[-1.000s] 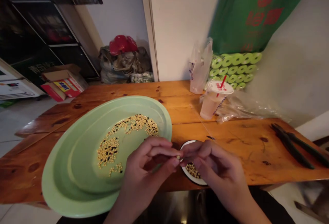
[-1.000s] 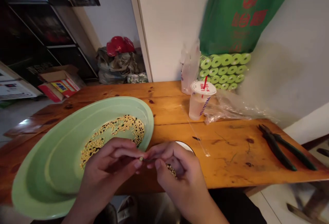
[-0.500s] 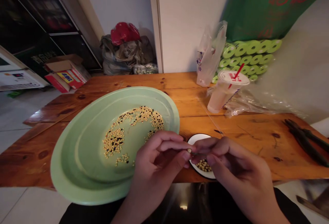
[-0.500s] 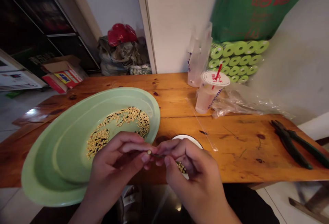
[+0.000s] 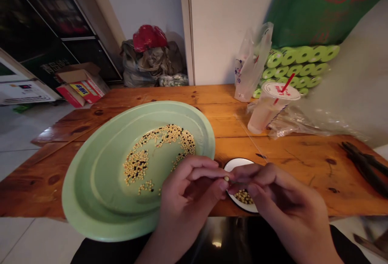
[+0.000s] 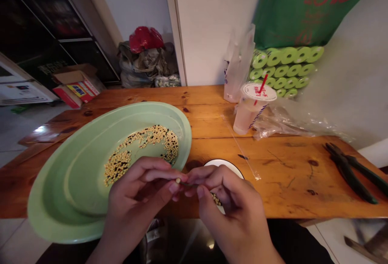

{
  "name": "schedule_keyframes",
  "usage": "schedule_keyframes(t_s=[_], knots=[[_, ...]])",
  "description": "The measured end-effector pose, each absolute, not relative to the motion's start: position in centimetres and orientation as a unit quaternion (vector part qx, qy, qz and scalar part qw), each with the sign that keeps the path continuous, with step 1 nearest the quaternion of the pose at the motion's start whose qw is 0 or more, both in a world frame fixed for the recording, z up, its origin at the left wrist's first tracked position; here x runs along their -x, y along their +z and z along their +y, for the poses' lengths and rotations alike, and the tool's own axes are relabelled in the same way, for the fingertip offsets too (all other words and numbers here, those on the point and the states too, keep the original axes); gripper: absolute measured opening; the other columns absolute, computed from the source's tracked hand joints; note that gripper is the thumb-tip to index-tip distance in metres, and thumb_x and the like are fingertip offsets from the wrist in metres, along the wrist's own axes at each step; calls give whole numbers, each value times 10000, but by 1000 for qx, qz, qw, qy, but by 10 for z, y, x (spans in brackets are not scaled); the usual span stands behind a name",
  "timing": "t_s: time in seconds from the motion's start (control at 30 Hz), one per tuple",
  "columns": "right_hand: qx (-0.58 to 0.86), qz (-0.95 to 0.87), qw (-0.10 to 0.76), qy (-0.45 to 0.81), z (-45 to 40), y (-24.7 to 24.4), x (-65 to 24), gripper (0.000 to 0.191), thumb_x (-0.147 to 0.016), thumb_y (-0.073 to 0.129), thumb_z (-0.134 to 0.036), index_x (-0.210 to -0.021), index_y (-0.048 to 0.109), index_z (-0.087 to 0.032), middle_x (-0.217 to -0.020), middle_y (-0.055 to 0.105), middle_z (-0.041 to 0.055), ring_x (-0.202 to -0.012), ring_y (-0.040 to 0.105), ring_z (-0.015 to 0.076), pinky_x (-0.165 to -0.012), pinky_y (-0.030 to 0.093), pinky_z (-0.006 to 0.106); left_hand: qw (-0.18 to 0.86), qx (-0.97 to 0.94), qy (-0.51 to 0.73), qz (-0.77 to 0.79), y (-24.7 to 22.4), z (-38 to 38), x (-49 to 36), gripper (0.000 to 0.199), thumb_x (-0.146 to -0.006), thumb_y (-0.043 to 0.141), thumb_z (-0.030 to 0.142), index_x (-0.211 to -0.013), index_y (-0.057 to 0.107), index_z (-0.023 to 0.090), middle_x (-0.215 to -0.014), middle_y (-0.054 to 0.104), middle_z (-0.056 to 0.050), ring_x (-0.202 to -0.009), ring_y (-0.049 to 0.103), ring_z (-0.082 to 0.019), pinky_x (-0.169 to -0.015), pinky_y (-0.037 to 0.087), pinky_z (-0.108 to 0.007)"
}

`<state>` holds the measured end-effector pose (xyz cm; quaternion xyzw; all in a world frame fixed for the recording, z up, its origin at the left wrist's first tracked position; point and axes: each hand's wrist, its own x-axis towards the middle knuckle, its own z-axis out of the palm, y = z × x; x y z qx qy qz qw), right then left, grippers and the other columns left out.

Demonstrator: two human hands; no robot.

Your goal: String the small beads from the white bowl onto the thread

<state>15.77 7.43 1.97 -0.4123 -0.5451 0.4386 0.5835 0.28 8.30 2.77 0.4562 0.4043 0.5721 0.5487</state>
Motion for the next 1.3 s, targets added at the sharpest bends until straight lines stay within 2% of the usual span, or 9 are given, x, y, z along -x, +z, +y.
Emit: schedule_keyframes(t_s=[0.23,0.37,0.57,0.77,0.97,1.2,1.3], knots=[[405,-533,583,460,75,22,-156,167,-890,673,-329,-743,665,-251,-844,737,47,-723,726,179,-678,631,271,553,-452,584,386,26,84,-3,167,-768,770,165,-872,660,236,-805,789,-20,-663,730,-143,-593,588,-188],[401,-532,579,471,74,22,-159,162,-900,660,-312,-753,666,-244,-871,741,53,-722,728,179,-693,632,283,567,-434,582,388,26,86,-2,182,-760,785,197,-870,643,221,-787,790,-26,-582,703,-136,-569,589,-212],[419,-536,577,453,74,21,-158,150,-896,662,-304,-763,672,-234,-875,726,82,-759,714,202,-655,634,300,560,-438,581,395,24,84,-3,183,-747,792,192,-862,652,217,-782,785,-29,-617,720,-157,-582,603,-227],[399,-547,584,447,73,20,-158,168,-909,648,-301,-752,666,-245,-869,721,62,-806,714,191,-681,624,273,578,-430,588,367,23,86,-3,197,-750,796,180,-878,652,224,-759,781,-7,-607,714,-131,-566,591,-184],[396,-548,587,445,74,18,-159,144,-911,641,-254,-769,661,-244,-891,723,60,-763,717,187,-678,628,289,566,-436,587,381,23,86,-3,193,-750,792,193,-873,645,217,-769,784,-21,-597,711,-139,-572,595,-207],[395,-557,590,432,75,21,-158,127,-910,636,-260,-785,658,-251,-856,720,51,-746,706,179,-683,620,286,541,-428,584,429,29,83,-8,203,-736,787,192,-868,637,223,-776,785,-23,-682,741,-183,-608,608,-245],[402,-576,583,409,77,23,-158,117,-895,645,-222,-784,671,-251,-820,706,36,-755,700,166,-673,601,244,526,-468,581,408,28,83,-7,192,-761,761,150,-884,638,231,-813,789,-20,-768,754,-189,-691,617,-251]])
